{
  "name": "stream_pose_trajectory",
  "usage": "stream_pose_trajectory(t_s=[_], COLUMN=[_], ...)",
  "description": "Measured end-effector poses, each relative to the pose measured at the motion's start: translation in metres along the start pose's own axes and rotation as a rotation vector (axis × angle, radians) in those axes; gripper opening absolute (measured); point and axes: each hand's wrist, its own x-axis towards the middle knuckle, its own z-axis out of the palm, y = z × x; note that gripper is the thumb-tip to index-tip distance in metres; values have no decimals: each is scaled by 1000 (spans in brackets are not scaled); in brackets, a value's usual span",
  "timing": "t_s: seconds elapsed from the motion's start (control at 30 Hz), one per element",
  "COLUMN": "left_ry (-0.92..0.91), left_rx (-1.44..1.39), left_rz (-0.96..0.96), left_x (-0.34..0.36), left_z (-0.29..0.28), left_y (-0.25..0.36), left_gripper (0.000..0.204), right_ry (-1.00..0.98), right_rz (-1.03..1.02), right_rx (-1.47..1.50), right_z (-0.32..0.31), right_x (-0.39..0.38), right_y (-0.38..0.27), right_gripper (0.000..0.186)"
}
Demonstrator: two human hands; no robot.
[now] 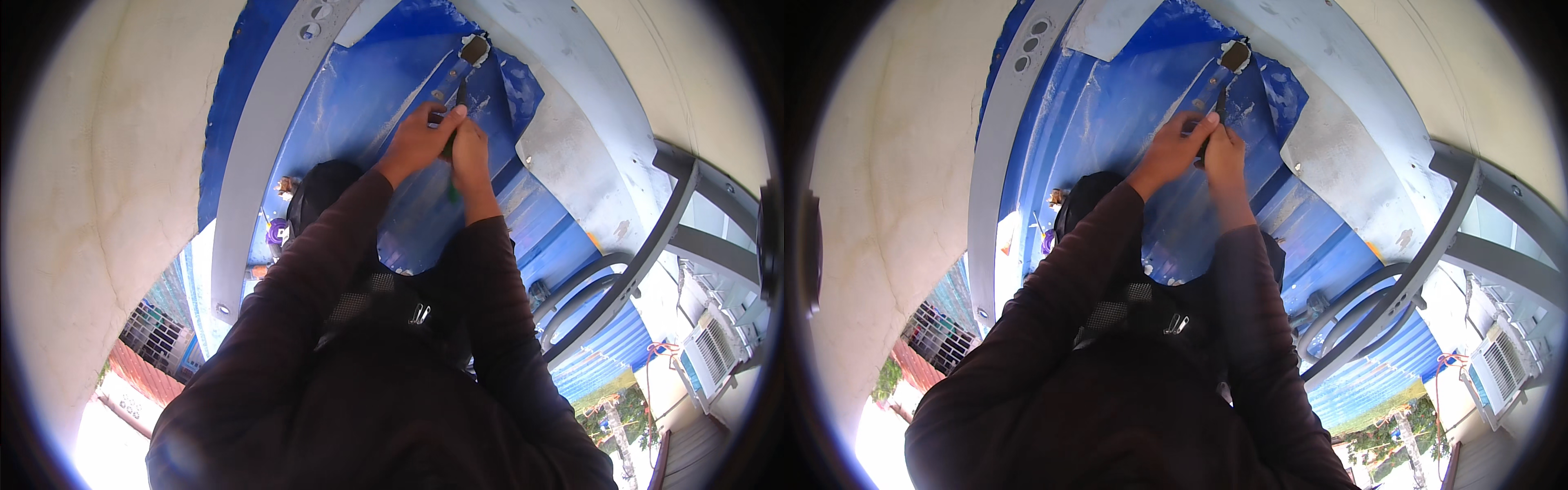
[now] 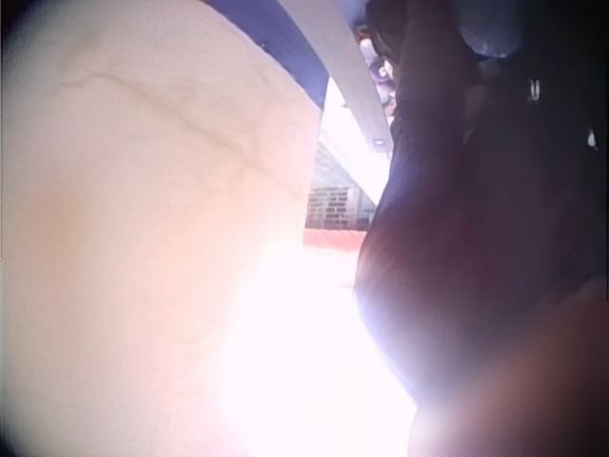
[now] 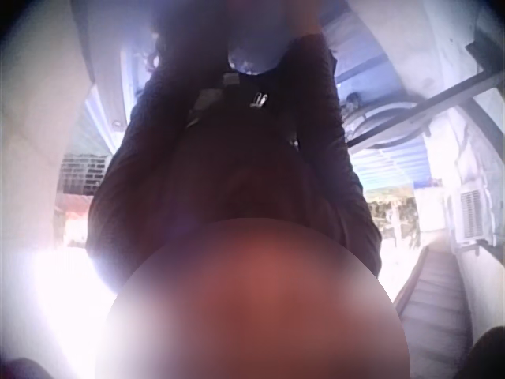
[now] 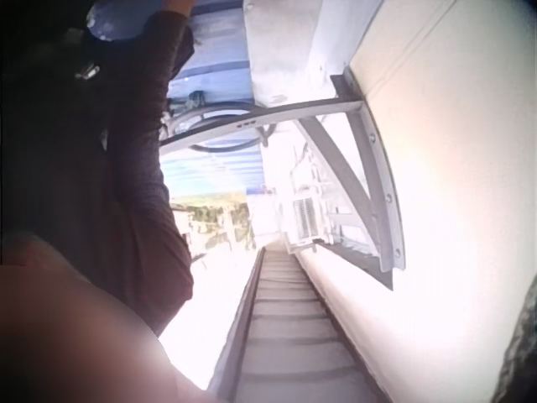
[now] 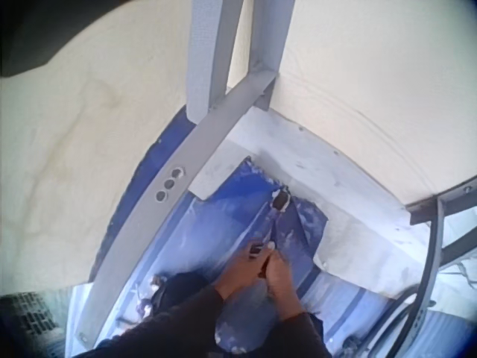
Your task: The person kneels on a blue corrugated roof and uses pliers to remove fasteners from a metal trim piece. They then use a screwdriver to adjust or remove additional fasteners along the trim. The person handles the trim and tools repeatedly while working on the same section of the roof.
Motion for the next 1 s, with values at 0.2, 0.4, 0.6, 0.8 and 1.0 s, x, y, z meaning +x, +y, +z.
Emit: stream_pose_trajectory(t_s=[0.2, 0.4, 0.6, 0.8, 1.0], left_ry=[-306, -258, -275, -297, -255], left_rx=[-525, -239, -40, 352, 401], left_rz=[-239, -346, -301, -98, -25], left_x=[-16, -36, -47, -41, -30], left_z=[-14, -24, -18, -7, -4], left_y=[-44, -75, -86, -102, -120], left_gripper=[47, 35, 43, 43, 56], right_ry=[-77, -182, -16, -88, 18], right_rz=[-313, -199, -258, -483, -634], right_rx=[-966, -890, -897, -818, -696], right_z=[0, -17, -30, -8, -70], right_x=[-40, -76, -126, -219, -296], right_y=[13, 31, 52, 97, 103], right_gripper=[47, 42, 36, 27, 34])
